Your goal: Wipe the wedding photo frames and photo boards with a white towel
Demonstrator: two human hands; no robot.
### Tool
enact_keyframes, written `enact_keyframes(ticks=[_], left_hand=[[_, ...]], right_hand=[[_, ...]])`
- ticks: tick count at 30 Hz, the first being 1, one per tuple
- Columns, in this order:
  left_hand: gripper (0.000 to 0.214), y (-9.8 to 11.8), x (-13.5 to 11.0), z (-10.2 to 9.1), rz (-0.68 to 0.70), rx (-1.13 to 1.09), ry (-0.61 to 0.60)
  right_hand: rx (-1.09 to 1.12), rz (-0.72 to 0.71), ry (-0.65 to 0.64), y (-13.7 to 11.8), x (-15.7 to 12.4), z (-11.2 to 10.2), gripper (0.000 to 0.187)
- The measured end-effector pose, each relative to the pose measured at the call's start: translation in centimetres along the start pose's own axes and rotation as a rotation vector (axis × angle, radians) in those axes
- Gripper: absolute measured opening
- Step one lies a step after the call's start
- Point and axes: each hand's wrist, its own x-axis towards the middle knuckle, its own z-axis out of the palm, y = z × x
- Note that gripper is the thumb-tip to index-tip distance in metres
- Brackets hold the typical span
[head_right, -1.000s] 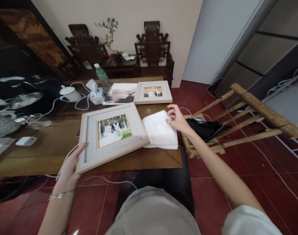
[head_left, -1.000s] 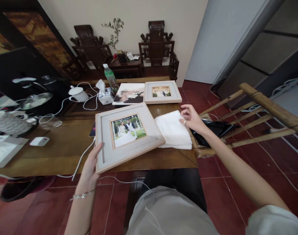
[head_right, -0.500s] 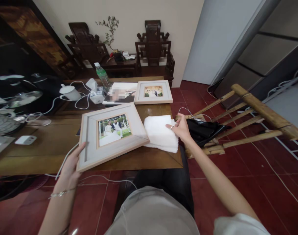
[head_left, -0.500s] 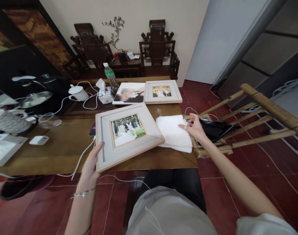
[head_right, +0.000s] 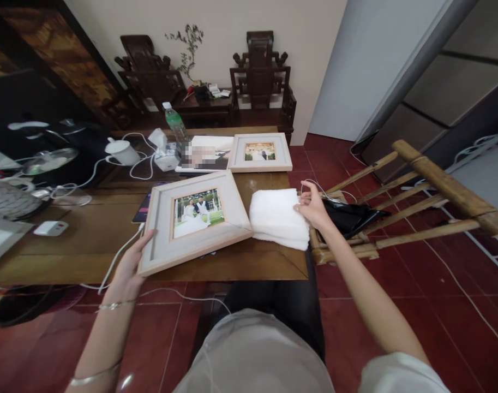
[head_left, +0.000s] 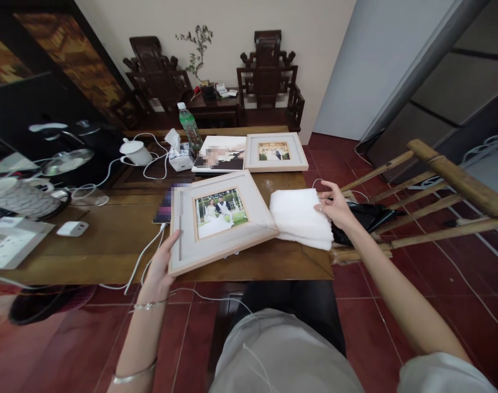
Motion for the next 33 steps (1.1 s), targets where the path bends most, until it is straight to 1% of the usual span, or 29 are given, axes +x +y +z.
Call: enact_keyframes(ticks=[2, 3, 5, 7, 8, 9, 10, 11, 13, 15, 17, 19, 22, 24, 26, 27, 29, 31, 33], left_hand=[[0.035, 0.0, 0.3, 0.2, -0.026, -0.003, -0.029], [0.035, 0.0, 0.5, 0.3, -0.033, -0.004, -0.041], [0.036, 0.0, 0.8, 0.5, -0.039, -0.009, -0.060], [0.037, -0.1, 1.2, 0.7, -0.043, -0.017, -0.076], [0.037, -0.1, 1.4, 0.8, -0.047, -0.019, -0.082], [0.037, -0.1, 1.5, 0.9, -0.051, -0.018, -0.086], [0.037, -0.1, 1.6, 1.0, -0.054, -0.015, -0.087], [0.037, -0.1, 1.8, 1.1, -0.054, -0.009, -0.089], [0.037, 0.0, 1.9, 1.2, -0.050, 0.002, -0.090], [0.037, 0.1, 1.8, 1.3, -0.047, 0.008, -0.096], [0.038, 0.2, 1.6, 1.4, -0.051, 0.010, -0.098], [0.038, 0.2, 1.4, 1.5, -0.057, 0.016, -0.091], [0.038, 0.1, 1.2, 1.4, -0.059, 0.022, -0.055], [0.039, -0.1, 1.3, 1.2, -0.058, 0.019, -0.043], [0.040, -0.2, 1.5, 1.0, -0.059, 0.016, -0.047], [0.040, -0.3, 1.6, 1.0, -0.063, 0.015, -0.052], [0.039, -0.5, 1.8, 1.0, -0.069, 0.013, -0.070], [0.038, -0.6, 1.9, 1.2, -0.067, 0.012, -0.103], [0.037, -0.8, 2.1, 1.4, -0.057, 0.014, -0.139]], right_hand=[[-0.088, -0.052, 0.016, 0.2, 0.3, -0.7, 0.067], [-0.164, -0.114, 0.040, 0.1, 0.0, -0.8, 0.063], [-0.380, -0.317, 0.120, -0.4, -1.7, -0.7, 0.053], [-0.610, -0.582, 0.171, -1.3, -4.6, 0.1, 0.040], [-0.689, -0.712, 0.125, -1.8, -6.3, 0.7, 0.029], [-0.737, -0.842, 0.026, -2.2, -7.9, 1.4, 0.019], [-0.789, -0.930, -0.122, -2.4, -9.4, 2.3, 0.014], [-0.866, -0.966, -0.235, -2.6, -10.7, 3.1, 0.013], [-1.014, -0.912, -0.276, -2.5, -12.1, 4.9, 0.023], [-1.116, -0.802, -0.215, -2.1, -12.2, 6.4, 0.031], [-1.161, -0.699, -0.144, -1.7, -11.3, 7.4, 0.033], [-1.172, -0.634, -0.098, -1.4, -10.4, 7.9, 0.032], [-1.154, -0.622, -0.066, -1.0, -9.4, 7.8, 0.038], [-1.143, -0.629, -0.079, -1.0, -9.1, 7.3, 0.045], [-1.091, -0.646, -0.109, -1.3, -8.8, 6.2, 0.044], [-1.030, -0.657, -0.121, -1.6, -8.5, 5.4, 0.042], [-0.846, -0.666, -0.120, -2.2, -7.8, 3.4, 0.037], [-0.675, -0.645, -0.105, -2.8, -7.1, 1.0, 0.032], [-0.614, -0.621, -0.135, -3.2, -6.6, -1.3, 0.027]])
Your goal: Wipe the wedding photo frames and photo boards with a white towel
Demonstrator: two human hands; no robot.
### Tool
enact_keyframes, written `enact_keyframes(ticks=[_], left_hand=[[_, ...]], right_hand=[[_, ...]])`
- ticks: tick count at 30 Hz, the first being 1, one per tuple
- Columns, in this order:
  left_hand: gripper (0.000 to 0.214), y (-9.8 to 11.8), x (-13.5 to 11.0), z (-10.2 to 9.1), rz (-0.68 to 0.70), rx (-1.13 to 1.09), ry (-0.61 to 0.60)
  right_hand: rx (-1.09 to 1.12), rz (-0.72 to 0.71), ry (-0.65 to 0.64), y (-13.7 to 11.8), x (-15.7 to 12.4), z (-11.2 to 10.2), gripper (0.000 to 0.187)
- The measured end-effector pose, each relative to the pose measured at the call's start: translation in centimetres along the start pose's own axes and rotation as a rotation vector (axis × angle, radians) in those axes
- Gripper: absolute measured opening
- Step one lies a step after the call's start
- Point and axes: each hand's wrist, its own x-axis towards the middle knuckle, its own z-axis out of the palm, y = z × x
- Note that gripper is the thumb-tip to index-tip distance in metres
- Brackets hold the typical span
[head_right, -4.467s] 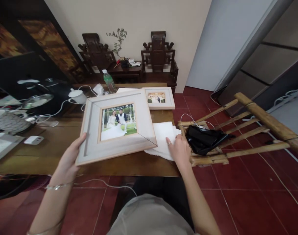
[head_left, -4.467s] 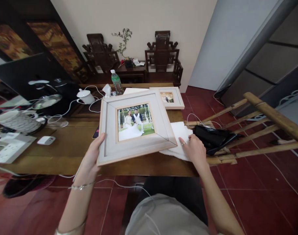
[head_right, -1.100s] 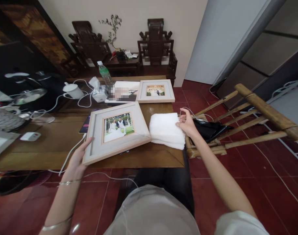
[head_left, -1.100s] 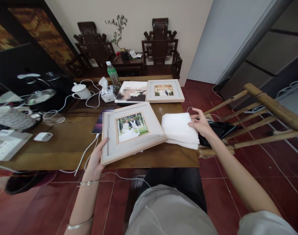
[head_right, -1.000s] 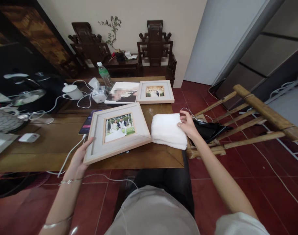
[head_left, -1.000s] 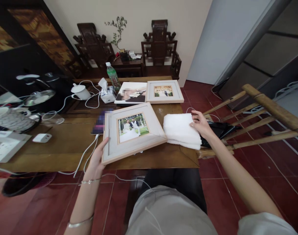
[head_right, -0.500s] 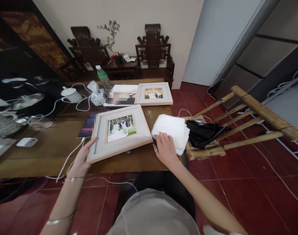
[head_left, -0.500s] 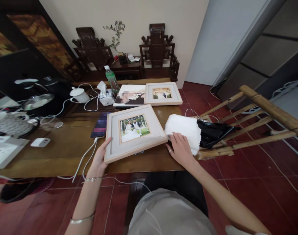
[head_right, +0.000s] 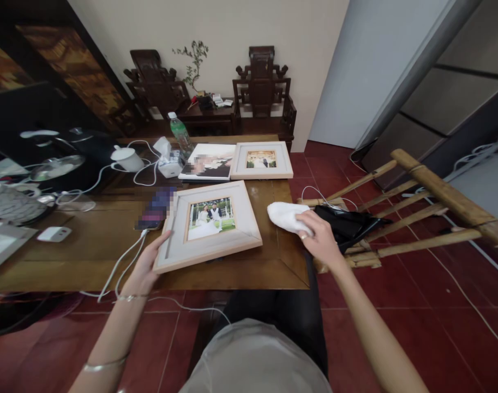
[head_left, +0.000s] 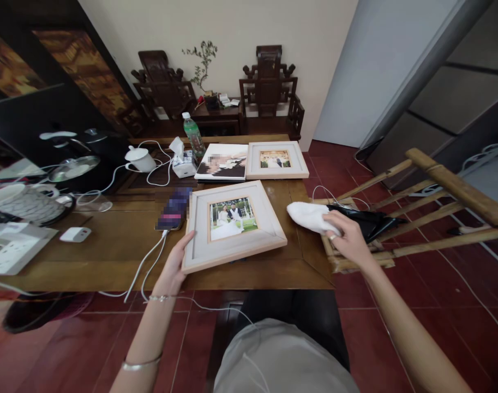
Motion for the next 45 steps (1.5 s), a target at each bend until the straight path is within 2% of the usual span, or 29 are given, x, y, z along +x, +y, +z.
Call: enact_keyframes(ticks=[4, 6, 8, 12, 14, 16, 19, 23, 25, 27, 30, 32, 35, 38, 39, 41, 43, 45], left_hand=[[0.034, -0.3, 0.3, 0.9, 0.007, 0.015, -0.020], [0.033, -0.5, 0.4, 1.5, 0.008, 0.022, -0.024], [0.032, -0.6, 0.6, 2.1, 0.008, 0.031, -0.034], [0.030, -0.8, 1.3, 3.2, 0.008, 0.054, -0.059], [0.028, -0.9, 1.9, 3.6, 0.011, 0.072, -0.081], [0.027, -1.0, 2.7, 3.9, 0.036, 0.103, -0.104], [0.024, -1.1, 3.9, 4.0, 0.115, 0.161, -0.137], [0.023, -1.1, 4.9, 4.1, 0.157, 0.250, -0.121], [0.023, -1.1, 5.1, 4.1, 0.206, 0.341, -0.083], [0.024, -1.2, 5.2, 4.1, 0.293, 0.477, -0.050], [0.026, -1.1, 5.5, 4.2, 0.462, 0.703, -0.004], [0.024, -1.0, 5.7, 4.4, 0.549, 0.826, 0.043], [0.022, -0.9, 5.9, 4.9, 0.623, 0.980, 0.086], [0.023, -1.0, 6.1, 5.1, 0.692, 1.076, 0.088], [0.023, -1.1, 6.3, 5.2, 0.728, 1.096, 0.084], [0.027, -1.4, 6.7, 5.1, 0.825, 1.140, 0.062], [0.036, -1.7, 7.2, 4.9, 0.935, 1.189, 0.025], [0.048, -2.0, 7.8, 4.8, 1.045, 1.211, -0.011]], right_hand=[[-0.053, -0.036, -0.192, 1.7, -0.9, -2.2, 0.013], [-0.072, -0.044, -0.189, 2.0, -1.2, -2.6, 0.009], [-0.047, -0.018, -0.086, 2.2, -1.1, -3.2, 0.002], [0.008, 0.142, 0.219, 2.3, 0.1, -5.0, 0.016], [-0.078, 0.117, 0.315, 2.2, 0.8, -6.0, 0.020], [-0.139, 0.048, 0.311, 1.7, 1.4, -6.8, 0.022], [0.000, 0.048, 0.271, 0.8, 1.9, -7.6, 0.012], [-0.023, 0.005, 0.327, -0.1, 2.3, -7.7, 0.011], [0.041, 0.039, 0.347, -0.3, 2.5, -7.5, 0.011], [0.111, 0.092, 0.429, -0.3, 2.8, -7.3, 0.012], [-0.059, 0.033, 0.567, -0.3, 3.5, -7.2, 0.037], [-0.230, -0.007, 0.578, -0.5, 4.1, -7.2, 0.052], [-0.354, 0.032, 0.468, -1.1, 5.0, -6.3, 0.047], [-0.305, 0.004, 0.233, -1.9, 5.2, -3.4, 0.012], [-0.274, -0.030, 0.139, -2.4, 5.0, -2.0, 0.007], [-0.261, -0.113, -0.064, -3.4, 4.2, 1.2, 0.026], [-0.331, -0.223, -0.252, -4.4, 3.2, 4.2, 0.035], [-0.406, -0.234, -0.308, -5.3, 2.2, 6.2, 0.042]])
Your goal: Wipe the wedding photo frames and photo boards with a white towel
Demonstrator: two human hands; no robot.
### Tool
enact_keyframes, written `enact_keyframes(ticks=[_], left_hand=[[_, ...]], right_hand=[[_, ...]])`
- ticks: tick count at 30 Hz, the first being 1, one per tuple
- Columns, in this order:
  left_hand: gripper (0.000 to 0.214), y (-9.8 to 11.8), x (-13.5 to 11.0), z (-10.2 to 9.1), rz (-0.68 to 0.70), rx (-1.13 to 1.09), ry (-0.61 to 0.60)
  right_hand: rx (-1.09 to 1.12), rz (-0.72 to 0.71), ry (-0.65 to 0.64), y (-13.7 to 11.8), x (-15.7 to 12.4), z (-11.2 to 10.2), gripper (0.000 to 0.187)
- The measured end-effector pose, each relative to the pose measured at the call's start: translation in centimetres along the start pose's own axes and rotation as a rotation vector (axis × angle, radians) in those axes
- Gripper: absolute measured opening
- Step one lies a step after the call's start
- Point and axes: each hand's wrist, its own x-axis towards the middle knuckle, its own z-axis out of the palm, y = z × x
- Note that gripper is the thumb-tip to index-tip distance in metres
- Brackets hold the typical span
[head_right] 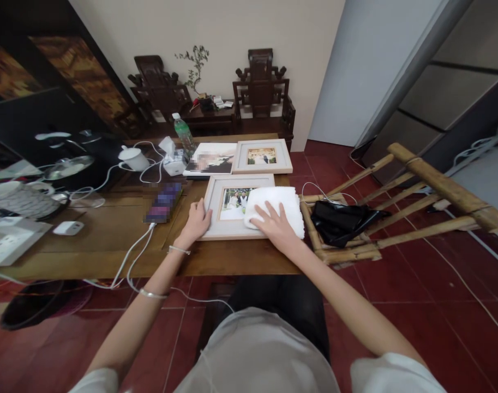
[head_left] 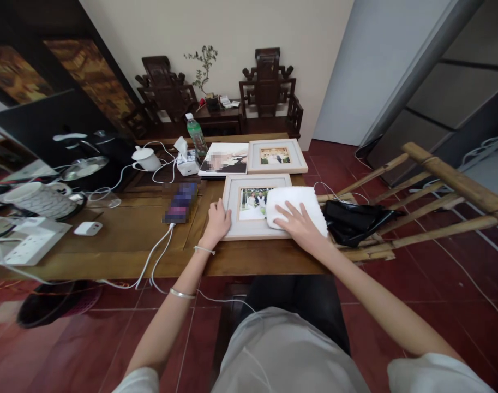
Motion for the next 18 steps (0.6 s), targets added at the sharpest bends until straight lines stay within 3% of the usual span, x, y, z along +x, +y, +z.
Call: enact_keyframes(ticks=[6, 12, 18], left_hand=[[0.057, -0.7, 0.8, 0.4, 0.378, 0.049, -0.056], [0.052, -0.8, 1.7, 1.0, 0.399, 0.038, -0.133], [0.039, -1.2, 1.8, 1.3, 0.388, -0.030, -0.071]], right_hand=[[-0.021, 0.054, -0.026, -0.4, -0.4, 0.5, 0.058], [0.095, 0.063, -0.071, 0.9, -0.4, -0.3, 0.067], [0.092, 0.076, -0.031, 2.8, -0.1, -1.3, 0.069]])
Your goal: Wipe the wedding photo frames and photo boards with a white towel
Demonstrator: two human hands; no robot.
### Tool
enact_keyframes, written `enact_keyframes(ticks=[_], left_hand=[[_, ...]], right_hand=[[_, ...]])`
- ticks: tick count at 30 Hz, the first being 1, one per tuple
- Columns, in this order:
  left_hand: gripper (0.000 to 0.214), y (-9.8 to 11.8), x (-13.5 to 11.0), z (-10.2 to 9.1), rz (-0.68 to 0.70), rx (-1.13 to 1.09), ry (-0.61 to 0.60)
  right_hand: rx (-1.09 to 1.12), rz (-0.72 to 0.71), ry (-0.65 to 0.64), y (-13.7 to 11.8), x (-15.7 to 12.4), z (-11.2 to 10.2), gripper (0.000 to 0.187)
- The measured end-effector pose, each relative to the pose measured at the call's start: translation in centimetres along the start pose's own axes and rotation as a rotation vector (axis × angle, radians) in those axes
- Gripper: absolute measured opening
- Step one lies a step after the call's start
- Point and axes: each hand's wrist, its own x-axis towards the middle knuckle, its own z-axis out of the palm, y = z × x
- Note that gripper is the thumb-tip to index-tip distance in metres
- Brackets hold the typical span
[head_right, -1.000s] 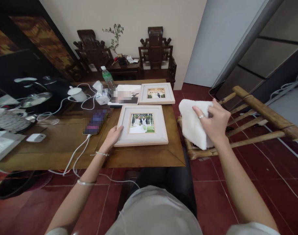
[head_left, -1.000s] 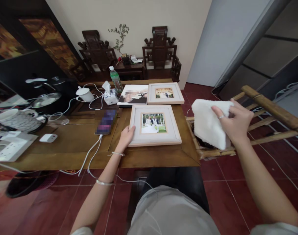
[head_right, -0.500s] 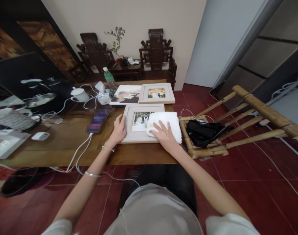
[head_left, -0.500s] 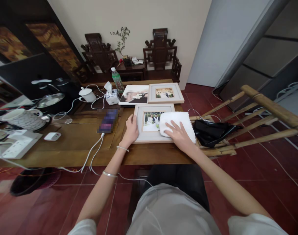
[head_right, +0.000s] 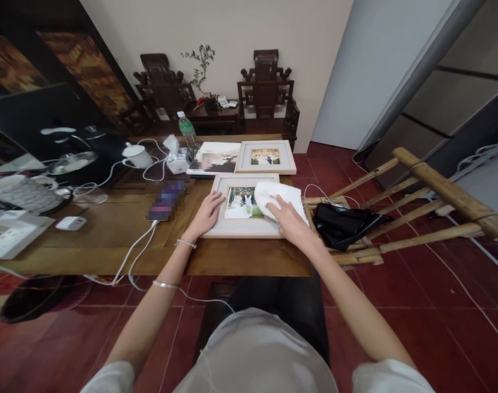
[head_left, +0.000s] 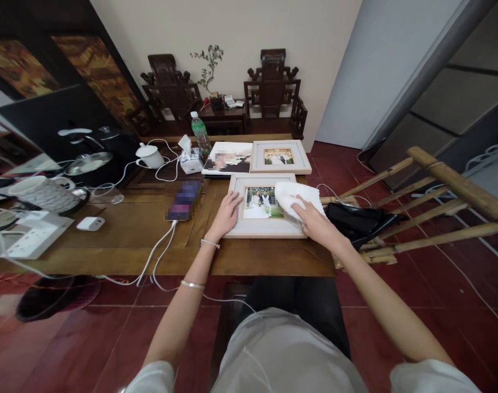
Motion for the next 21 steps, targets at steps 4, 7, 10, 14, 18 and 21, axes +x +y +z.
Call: enact_keyframes(ticks=[4, 7, 10, 14, 18, 21], left_hand=[[0.037, -0.5, -0.1, 0.1, -0.014, -0.021, 0.030], [0.037, -0.9, -0.1, 0.3, 0.008, -0.019, 0.045], [0.039, -1.0, 0.1, 0.3, 0.042, -0.018, 0.054], [0.041, -0.7, 0.2, 0.1, 0.066, -0.015, 0.056], [0.047, -0.5, 0.1, 0.0, 0.066, -0.010, 0.046], [0.049, -0.6, -0.1, 0.1, 0.057, -0.010, 0.041]], right_hand=[[-0.102, 0.053, 0.167, -0.2, 3.8, -1.0, 0.068], [-0.159, -0.050, 0.224, -1.7, 8.4, -0.2, 0.059], [-0.225, -0.241, 0.139, -3.4, 12.7, 1.9, 0.047], [-0.273, -0.284, -0.019, -4.9, 15.9, 4.5, 0.036], [-0.280, -0.188, -0.072, -4.6, 16.2, 4.8, 0.040], [-0.308, -0.146, -0.094, -3.7, 15.7, 3.9, 0.042]])
